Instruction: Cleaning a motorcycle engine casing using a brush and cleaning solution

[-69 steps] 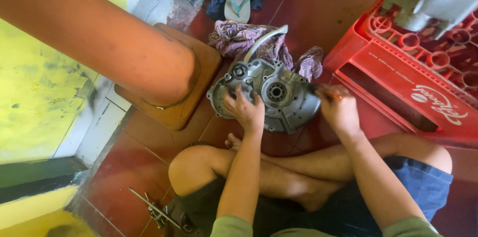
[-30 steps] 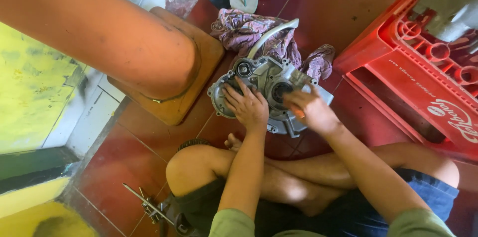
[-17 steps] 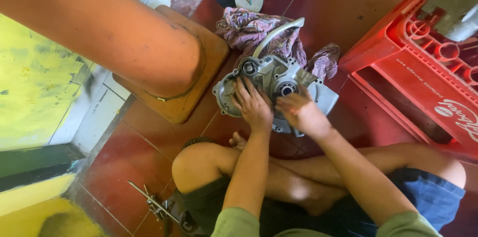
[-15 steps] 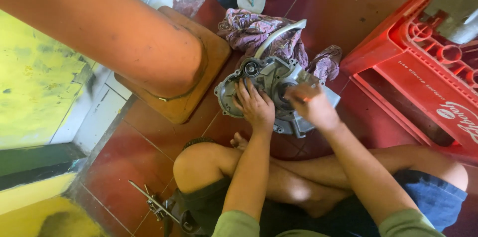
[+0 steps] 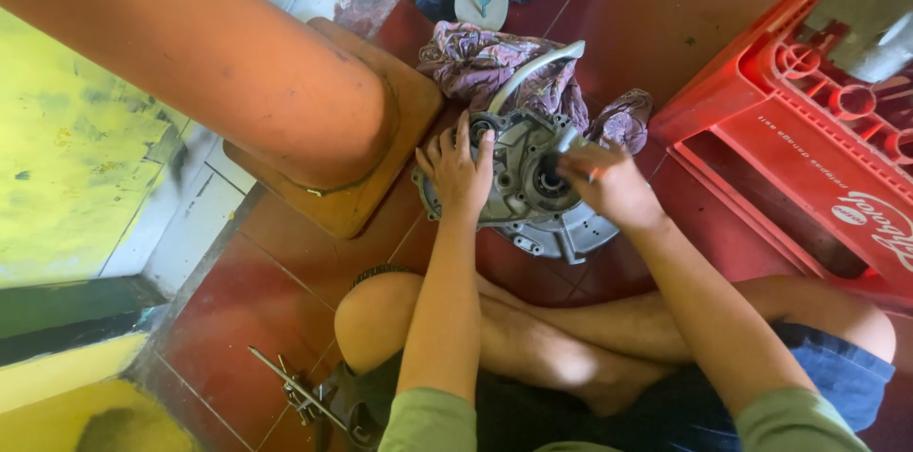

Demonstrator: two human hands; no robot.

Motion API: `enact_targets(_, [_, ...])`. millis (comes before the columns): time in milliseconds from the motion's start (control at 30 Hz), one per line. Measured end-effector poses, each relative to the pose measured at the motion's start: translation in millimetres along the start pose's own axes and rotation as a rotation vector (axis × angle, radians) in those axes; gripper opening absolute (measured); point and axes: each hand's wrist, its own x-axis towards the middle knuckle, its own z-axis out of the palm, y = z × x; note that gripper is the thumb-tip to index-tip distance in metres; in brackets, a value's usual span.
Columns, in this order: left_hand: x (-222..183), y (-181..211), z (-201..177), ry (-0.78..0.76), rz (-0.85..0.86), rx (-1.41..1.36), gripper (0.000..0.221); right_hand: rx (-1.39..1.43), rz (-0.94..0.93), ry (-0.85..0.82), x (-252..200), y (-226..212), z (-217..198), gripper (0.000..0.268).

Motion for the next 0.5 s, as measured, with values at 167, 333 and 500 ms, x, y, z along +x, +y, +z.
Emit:
enact_targets(167, [-7, -6, 19, 0.04, 0.02, 0.021, 0.064, -0.143, 0.016, -0.066, -40, -12, 41, 0.041])
enact_targets(333, [-12, 3, 29, 0.163, 0.055, 0.151, 0.07, -0.254, -0.092, -0.099, -28, 17, 15, 0.02])
enact_targets(500, [-12, 6, 24, 0.185, 0.066, 0.198, 0.072, -0.14, -0.091, -0.023, -37, 4, 40, 0.027])
